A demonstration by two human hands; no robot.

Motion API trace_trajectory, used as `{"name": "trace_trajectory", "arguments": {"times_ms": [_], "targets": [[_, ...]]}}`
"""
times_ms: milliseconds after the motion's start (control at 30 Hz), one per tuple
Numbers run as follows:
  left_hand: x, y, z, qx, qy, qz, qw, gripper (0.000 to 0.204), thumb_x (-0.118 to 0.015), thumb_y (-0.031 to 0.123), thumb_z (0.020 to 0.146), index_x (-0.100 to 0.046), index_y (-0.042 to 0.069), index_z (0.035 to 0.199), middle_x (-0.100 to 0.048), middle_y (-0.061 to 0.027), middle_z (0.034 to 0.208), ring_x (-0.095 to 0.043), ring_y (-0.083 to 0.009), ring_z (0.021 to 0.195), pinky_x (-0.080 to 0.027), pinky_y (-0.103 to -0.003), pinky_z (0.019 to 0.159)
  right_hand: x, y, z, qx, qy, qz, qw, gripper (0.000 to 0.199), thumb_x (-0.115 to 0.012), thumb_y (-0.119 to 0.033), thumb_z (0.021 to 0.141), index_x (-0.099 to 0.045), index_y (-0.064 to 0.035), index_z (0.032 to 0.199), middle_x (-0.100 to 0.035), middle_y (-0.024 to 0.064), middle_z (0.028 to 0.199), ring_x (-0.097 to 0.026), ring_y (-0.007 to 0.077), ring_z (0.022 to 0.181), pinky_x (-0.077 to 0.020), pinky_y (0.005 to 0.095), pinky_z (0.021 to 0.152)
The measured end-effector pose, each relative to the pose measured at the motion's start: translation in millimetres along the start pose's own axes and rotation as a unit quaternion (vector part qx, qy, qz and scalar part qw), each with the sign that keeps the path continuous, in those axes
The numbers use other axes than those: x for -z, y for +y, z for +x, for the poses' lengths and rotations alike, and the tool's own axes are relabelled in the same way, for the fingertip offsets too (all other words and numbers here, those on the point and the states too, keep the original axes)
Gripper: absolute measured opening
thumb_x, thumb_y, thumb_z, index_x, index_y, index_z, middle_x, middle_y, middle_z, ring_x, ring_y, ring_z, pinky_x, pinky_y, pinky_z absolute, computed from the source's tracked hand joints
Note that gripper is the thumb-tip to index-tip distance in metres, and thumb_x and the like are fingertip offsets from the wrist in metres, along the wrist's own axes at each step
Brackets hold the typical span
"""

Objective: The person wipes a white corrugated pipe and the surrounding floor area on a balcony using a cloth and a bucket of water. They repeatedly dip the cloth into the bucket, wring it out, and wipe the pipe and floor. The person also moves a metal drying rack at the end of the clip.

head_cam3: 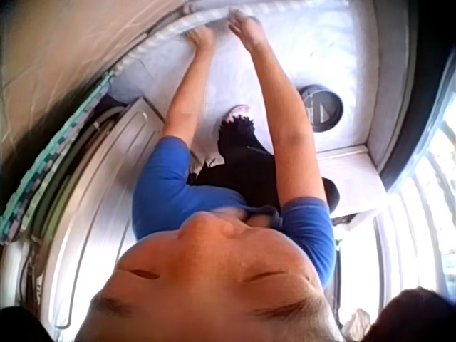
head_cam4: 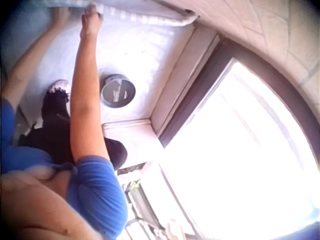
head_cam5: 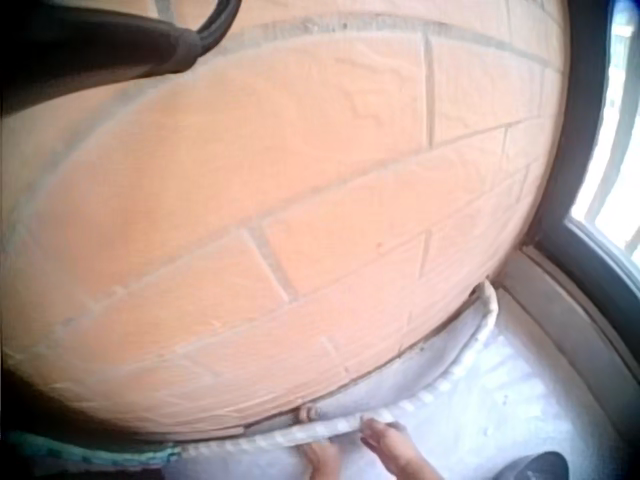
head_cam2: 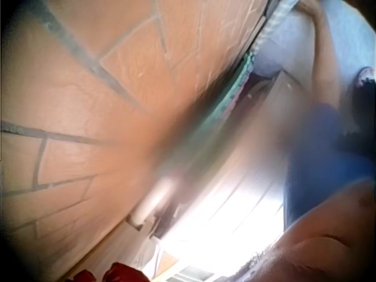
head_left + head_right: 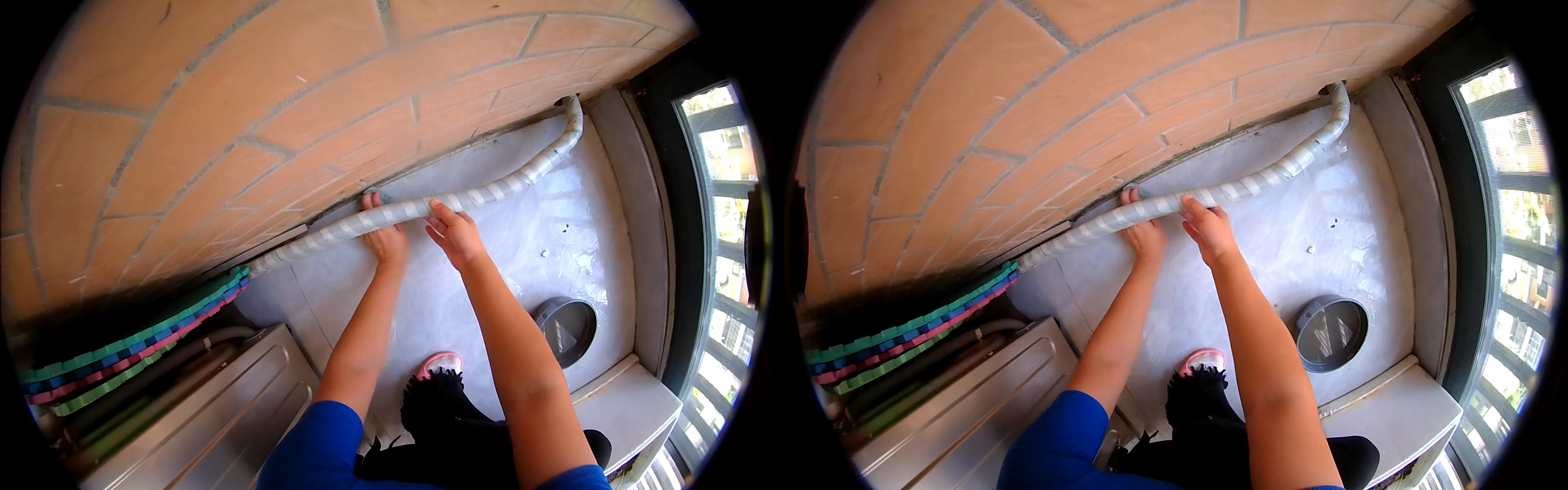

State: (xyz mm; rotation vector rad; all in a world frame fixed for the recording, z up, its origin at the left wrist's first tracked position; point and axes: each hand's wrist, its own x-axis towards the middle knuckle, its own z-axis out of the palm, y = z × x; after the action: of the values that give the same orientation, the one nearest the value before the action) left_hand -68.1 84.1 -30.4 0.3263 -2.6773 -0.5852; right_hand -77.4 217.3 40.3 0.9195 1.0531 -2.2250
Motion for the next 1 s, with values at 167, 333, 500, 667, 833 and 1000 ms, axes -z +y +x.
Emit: {"name": "trace_trajectory", "arguments": {"times_ms": [167,333,500,667,833,1000], "targets": [[7,-4,-1,-0.062,-0.069,-0.069,0.993,0.038,-0.05,0.013,0.08,-0.046,0.0,0.115,-0.044,-0.0159,0.12,-0.044,-0.0359,0.107,-0.032,-0.047,0.088,4,-6,-10,-0.009,-0.021,0.008,1.0,0.043,-0.058,-0.021,0.083,-0.038,0.0002,0.115,-0.05,0.0081,0.11,-0.048,0.0193,0.106,-0.0369,0.0359,0.092],[8,3,-3,-0.097,-0.056,-0.002,0.994,0.038,-0.049,0.013,0.081,-0.045,-0.001,0.116,-0.043,-0.0155,0.121,-0.045,-0.0355,0.107,-0.033,-0.044,0.089,32,-27,-50,-0.058,-0.041,-0.024,0.997,0.033,-0.054,-0.015,0.084,-0.042,-0.0032,0.113,-0.053,0.0085,0.108,-0.052,0.0198,0.101,-0.0385,0.0346,0.091],[-2,19,0,-0.119,-0.079,-0.086,0.986,0.04,-0.05,0.014,0.08,-0.045,-0.001,0.117,-0.045,-0.0172,0.12,-0.044,-0.0354,0.108,-0.031,-0.046,0.091,61,-49,-117,-0.1,-0.021,0.0,0.995,0.023,-0.051,-0.012,0.085,-0.046,-0.0039,0.105,-0.056,0.0098,0.1,-0.055,0.0202,0.094,-0.0419,0.0335,0.087],[-19,37,-27,-0.145,-0.089,-0.072,0.983,0.038,-0.051,0.007,0.077,-0.048,0.001,0.114,-0.051,-0.0158,0.115,-0.045,-0.0327,0.106,-0.03,-0.044,0.093,107,-42,-157,-0.1,0.032,0.029,0.994,0.014,-0.048,-0.011,0.085,-0.048,-0.0052,0.099,-0.057,0.0082,0.094,-0.056,0.0187,0.088,-0.0436,0.032,0.083],[7,55,-36,-0.166,-0.173,-0.138,0.961,0.038,-0.054,-0.001,0.072,-0.054,0.003,0.11,-0.057,-0.0136,0.105,-0.049,-0.0266,0.1,-0.034,-0.038,0.089,129,-45,-178,-0.079,0.067,-0.052,0.993,0.013,-0.048,-0.01,0.086,-0.048,-0.0053,0.098,-0.058,0.0074,0.091,-0.056,0.0177,0.087,-0.0433,0.0293,0.081],[29,70,-76,0.281,-0.401,-0.564,0.665,0.034,-0.052,0.007,0.082,-0.05,0.006,0.116,-0.055,-0.0025,0.108,-0.051,-0.0128,0.088,-0.04,-0.029,0.072,106,-50,-168,-0.004,0.064,-0.157,0.985,0.015,-0.045,-0.006,0.085,-0.048,-0.0046,0.1,-0.058,0.007,0.093,-0.056,0.0163,0.089,-0.0427,0.0274,0.08]]}}
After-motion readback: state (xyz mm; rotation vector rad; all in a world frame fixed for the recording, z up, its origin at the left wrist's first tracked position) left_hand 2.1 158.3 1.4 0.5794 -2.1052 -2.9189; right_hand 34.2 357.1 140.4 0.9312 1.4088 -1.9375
